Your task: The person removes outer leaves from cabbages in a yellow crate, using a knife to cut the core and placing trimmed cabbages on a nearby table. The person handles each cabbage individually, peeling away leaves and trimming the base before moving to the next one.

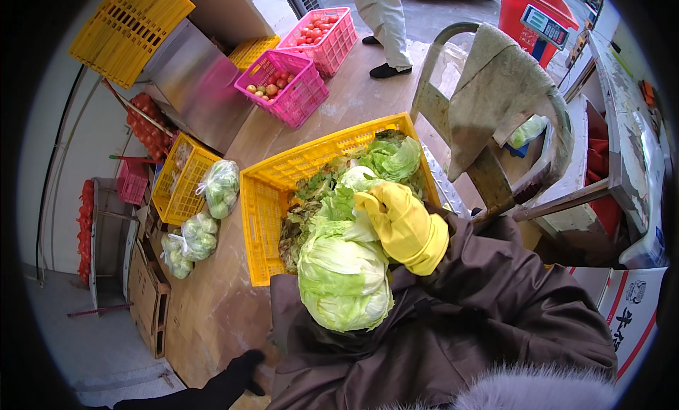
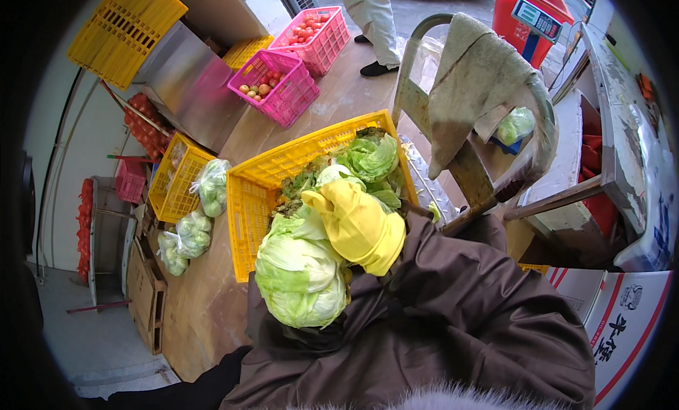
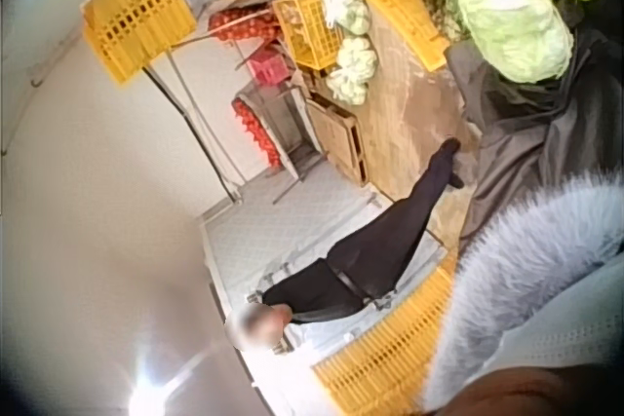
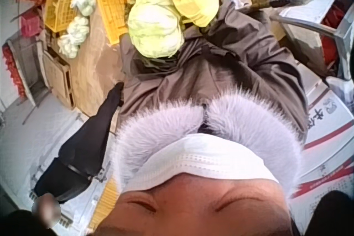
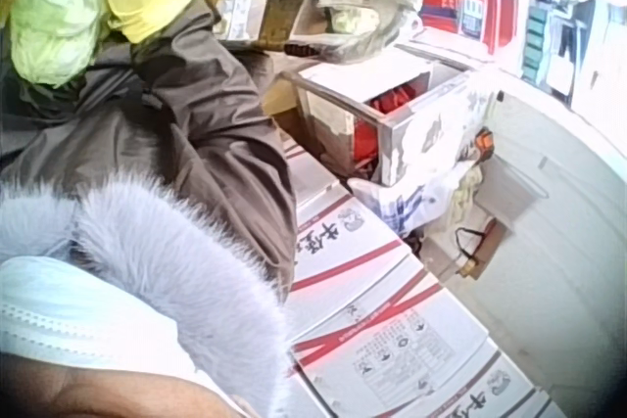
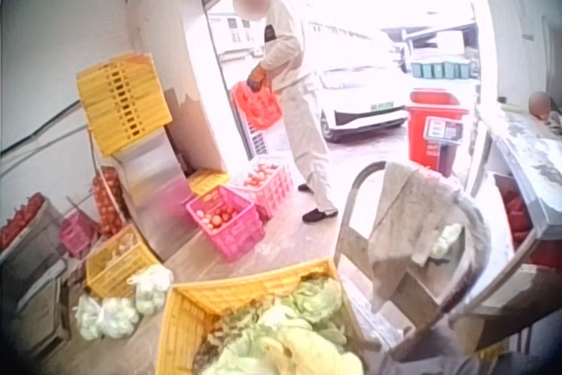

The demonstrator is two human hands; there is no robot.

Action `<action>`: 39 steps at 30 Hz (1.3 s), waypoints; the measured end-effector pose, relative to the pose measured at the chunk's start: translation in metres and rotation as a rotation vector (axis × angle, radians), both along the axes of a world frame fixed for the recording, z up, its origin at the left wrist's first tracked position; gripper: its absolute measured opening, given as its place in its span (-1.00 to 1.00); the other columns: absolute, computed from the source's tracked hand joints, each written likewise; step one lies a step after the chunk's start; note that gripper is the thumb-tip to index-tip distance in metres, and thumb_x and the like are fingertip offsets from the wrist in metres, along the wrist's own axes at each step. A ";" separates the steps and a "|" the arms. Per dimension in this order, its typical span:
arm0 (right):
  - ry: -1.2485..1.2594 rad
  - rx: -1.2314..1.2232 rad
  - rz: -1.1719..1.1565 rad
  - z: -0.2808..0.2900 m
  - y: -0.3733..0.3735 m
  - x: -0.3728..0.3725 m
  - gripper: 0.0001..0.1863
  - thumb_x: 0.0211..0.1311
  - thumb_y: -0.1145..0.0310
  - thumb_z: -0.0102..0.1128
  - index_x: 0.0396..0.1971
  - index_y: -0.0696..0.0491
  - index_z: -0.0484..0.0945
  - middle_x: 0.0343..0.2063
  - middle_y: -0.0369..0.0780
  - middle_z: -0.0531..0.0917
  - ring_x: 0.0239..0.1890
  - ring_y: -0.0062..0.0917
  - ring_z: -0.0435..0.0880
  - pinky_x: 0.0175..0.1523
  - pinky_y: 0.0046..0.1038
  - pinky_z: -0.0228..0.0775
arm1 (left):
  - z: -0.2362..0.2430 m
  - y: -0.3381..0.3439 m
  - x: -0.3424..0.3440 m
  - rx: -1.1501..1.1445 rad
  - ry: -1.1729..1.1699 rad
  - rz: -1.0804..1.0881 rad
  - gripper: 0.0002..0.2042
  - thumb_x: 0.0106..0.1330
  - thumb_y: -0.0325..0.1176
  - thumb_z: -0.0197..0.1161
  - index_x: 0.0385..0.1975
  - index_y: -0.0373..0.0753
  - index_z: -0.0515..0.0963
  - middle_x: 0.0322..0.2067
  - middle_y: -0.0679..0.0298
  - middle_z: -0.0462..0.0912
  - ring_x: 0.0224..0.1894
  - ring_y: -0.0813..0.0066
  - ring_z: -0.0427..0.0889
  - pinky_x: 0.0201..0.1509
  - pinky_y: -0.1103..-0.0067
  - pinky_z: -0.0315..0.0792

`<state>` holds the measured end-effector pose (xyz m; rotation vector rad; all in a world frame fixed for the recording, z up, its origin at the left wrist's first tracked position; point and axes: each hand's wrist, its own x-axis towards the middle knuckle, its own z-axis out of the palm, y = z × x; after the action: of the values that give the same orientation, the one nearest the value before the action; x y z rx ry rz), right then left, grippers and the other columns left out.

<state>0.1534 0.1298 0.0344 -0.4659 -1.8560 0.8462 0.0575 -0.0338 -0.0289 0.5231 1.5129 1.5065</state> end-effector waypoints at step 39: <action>0.171 -0.688 0.419 0.005 0.076 -0.002 -0.66 0.49 0.20 0.05 -0.06 0.17 0.60 -0.16 -0.11 0.70 -0.16 -0.47 0.66 -0.06 -0.43 0.51 | 0.028 0.012 0.007 0.371 -1.570 -0.397 -0.16 0.25 0.35 0.08 0.28 -0.30 0.35 0.17 -0.11 0.49 0.14 -0.17 0.53 0.21 0.00 0.45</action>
<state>0.1511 0.2054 0.0394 -0.4042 -1.4864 1.7699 0.0642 -0.0223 -0.0012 -0.2139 -0.0895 1.2423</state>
